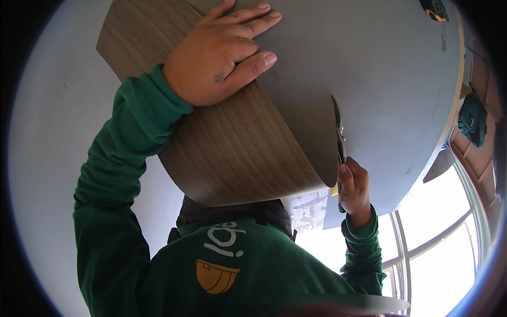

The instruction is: The person uses tin snips to cut a curved edge along a roll of wood-grain laminate. They hold the roll with one hand and cut with the other, periodically repositioning the roll to continue the cut.

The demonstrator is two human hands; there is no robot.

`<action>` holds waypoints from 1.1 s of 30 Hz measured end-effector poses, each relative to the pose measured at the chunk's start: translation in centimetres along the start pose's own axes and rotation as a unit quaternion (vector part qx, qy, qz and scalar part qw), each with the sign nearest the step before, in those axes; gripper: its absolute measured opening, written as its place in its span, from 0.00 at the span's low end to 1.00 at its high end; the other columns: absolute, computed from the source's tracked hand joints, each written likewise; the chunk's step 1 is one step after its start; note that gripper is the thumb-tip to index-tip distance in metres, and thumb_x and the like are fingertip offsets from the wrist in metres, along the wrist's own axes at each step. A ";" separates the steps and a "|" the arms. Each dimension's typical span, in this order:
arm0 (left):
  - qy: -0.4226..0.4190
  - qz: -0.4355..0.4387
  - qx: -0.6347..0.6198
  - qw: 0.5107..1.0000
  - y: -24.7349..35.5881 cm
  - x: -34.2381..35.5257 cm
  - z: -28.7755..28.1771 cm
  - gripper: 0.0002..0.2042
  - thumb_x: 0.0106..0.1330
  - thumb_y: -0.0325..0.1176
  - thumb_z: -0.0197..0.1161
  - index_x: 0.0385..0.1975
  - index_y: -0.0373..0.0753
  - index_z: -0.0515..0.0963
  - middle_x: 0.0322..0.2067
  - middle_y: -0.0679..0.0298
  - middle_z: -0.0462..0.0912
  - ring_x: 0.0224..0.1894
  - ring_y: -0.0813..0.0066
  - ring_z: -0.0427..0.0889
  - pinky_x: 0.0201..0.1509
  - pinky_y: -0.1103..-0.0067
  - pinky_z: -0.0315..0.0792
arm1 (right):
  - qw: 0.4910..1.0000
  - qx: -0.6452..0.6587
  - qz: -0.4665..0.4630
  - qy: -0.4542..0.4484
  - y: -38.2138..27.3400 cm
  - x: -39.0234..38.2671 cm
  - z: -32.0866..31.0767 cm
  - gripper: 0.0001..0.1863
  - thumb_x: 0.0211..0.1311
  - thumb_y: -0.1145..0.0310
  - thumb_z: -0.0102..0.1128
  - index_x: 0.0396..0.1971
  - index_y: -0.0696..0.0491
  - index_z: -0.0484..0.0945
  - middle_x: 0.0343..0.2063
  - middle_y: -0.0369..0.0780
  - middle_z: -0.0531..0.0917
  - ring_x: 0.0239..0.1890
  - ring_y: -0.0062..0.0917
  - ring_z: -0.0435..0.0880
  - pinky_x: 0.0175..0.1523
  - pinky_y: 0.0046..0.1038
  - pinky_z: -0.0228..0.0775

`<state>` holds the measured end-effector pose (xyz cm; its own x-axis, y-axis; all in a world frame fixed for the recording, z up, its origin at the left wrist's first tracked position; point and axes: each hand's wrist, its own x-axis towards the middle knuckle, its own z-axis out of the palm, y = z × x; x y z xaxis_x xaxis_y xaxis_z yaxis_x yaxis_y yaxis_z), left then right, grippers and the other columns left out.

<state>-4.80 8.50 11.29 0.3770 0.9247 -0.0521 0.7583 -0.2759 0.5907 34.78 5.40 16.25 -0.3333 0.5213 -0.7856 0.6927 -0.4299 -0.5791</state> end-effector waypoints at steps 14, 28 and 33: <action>-0.011 -0.005 -0.005 1.000 2.9 0.1 -0.6 0.20 0.77 0.38 0.57 0.22 0.33 0.78 0.65 0.47 0.79 0.77 0.51 0.66 0.81 0.49 0.48 | 1.000 0.007 0.013 -0.007 -0.2 -2.1 -1.6 0.32 0.77 0.43 0.51 0.36 0.63 0.81 0.24 0.43 0.83 0.28 0.28 0.83 0.36 0.30 0.72; -0.014 0.004 -0.015 1.000 6.2 0.4 -0.9 0.19 0.76 0.36 0.58 0.21 0.34 0.79 0.63 0.46 0.81 0.77 0.51 0.66 0.81 0.49 0.48 | 1.000 -0.007 0.008 -0.019 -0.8 -4.2 -3.5 0.31 0.77 0.43 0.50 0.36 0.62 0.80 0.24 0.43 0.83 0.29 0.28 0.81 0.36 0.31 0.71; -0.012 0.001 -0.023 1.000 7.1 0.4 -1.1 0.19 0.76 0.36 0.58 0.22 0.33 0.80 0.63 0.46 0.81 0.77 0.51 0.66 0.81 0.49 0.48 | 0.999 -0.025 0.028 -0.006 -0.6 -5.0 -3.8 0.30 0.77 0.44 0.51 0.35 0.61 0.81 0.22 0.41 0.83 0.27 0.26 0.82 0.34 0.29 0.71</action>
<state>0.16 7.19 16.40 0.3906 0.9179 -0.0699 0.7326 -0.2640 0.6274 38.47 5.90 21.33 -0.3009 0.4892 -0.8187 0.7416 -0.4197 -0.5233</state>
